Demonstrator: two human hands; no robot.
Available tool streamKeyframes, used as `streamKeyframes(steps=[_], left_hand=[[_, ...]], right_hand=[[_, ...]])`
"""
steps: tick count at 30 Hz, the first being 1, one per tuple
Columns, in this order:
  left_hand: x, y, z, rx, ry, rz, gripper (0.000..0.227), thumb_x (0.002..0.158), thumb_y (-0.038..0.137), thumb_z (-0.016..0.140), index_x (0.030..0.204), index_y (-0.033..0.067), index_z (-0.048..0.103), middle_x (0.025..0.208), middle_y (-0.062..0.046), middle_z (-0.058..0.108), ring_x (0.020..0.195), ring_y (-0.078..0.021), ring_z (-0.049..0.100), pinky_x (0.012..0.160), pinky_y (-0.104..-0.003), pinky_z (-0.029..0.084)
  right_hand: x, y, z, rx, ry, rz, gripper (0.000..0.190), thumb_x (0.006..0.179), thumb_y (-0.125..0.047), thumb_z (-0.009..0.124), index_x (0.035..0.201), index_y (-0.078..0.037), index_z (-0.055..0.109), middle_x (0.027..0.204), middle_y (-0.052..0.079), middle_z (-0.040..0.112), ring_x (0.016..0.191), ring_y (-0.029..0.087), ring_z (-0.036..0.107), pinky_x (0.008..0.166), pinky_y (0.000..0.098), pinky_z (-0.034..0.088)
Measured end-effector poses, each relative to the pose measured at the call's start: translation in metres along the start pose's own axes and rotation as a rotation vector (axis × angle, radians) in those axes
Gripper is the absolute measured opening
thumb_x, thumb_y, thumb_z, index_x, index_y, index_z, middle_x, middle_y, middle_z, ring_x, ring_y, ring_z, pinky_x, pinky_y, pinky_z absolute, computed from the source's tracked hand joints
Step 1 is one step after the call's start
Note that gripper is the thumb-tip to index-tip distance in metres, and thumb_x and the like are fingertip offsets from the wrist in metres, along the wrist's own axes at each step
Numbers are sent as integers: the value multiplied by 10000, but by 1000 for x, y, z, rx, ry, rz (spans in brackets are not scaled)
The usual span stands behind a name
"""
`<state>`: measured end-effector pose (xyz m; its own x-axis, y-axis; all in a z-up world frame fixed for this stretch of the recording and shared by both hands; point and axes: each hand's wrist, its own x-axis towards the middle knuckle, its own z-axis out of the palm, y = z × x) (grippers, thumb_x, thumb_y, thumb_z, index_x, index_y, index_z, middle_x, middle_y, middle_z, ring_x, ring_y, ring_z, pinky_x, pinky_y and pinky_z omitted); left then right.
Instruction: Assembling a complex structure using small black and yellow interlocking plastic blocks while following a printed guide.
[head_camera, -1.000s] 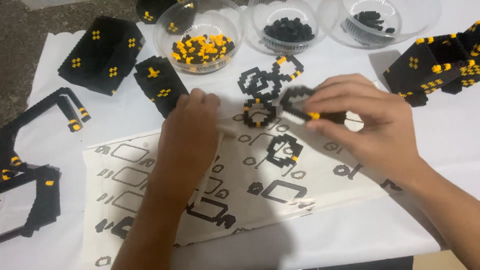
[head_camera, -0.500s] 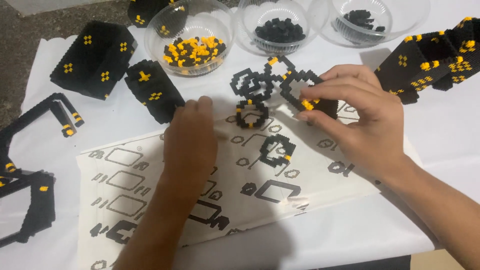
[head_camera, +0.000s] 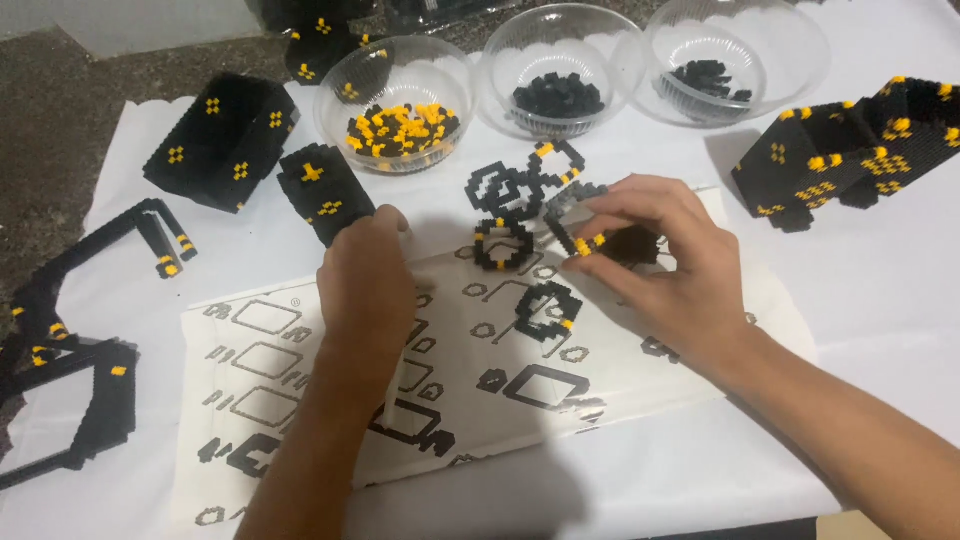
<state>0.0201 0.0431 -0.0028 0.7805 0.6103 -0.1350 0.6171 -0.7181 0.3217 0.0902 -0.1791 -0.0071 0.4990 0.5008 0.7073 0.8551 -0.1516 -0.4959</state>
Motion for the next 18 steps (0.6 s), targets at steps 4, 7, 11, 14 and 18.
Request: streamKeyframes(steps=[4, 7, 11, 14, 18], left_hand=[[-2, -1, -1, -48, 9, -7, 459, 803, -136, 507, 1188, 109, 553, 981, -164, 634, 835, -313, 607, 653, -425, 514], [-3, -6, 2, -91, 76, 57, 415, 747, -67, 664, 1130, 69, 582, 961, -132, 629, 837, -297, 594, 637, -419, 500], [-11, -11, -1, -184, 119, 137, 363, 778, -134, 546, 1099, 30, 592, 1005, -145, 594, 836, -309, 593, 663, -420, 492], [-10, -23, -1, -175, 179, 196, 317, 772, -79, 590, 1070, 27, 614, 1014, -152, 596, 858, -308, 587, 707, -416, 481], [-15, -40, -9, -81, 275, 248, 289, 831, -92, 490, 993, 47, 686, 1009, -160, 650, 910, -293, 605, 828, -431, 484]], right_hand=[[0, -7, 0, 83, 32, 160, 397, 818, -41, 766, 1099, -39, 486, 889, 56, 666, 880, 136, 613, 794, 238, 462], [0, -7, 1, 122, 20, 189, 434, 811, -24, 755, 1134, -48, 466, 890, 54, 651, 916, 156, 630, 926, 285, 473], [0, -8, 3, 95, 5, 336, 482, 789, -61, 778, 1174, -86, 487, 870, -7, 666, 710, 60, 544, 671, 171, 474], [1, -9, 2, 64, -2, 319, 489, 792, -60, 785, 1181, -85, 491, 876, -8, 670, 735, 64, 572, 707, 174, 504], [-2, -6, 1, 49, 8, 164, 471, 813, 6, 783, 1188, -48, 503, 888, 32, 670, 831, 97, 625, 760, 209, 531]])
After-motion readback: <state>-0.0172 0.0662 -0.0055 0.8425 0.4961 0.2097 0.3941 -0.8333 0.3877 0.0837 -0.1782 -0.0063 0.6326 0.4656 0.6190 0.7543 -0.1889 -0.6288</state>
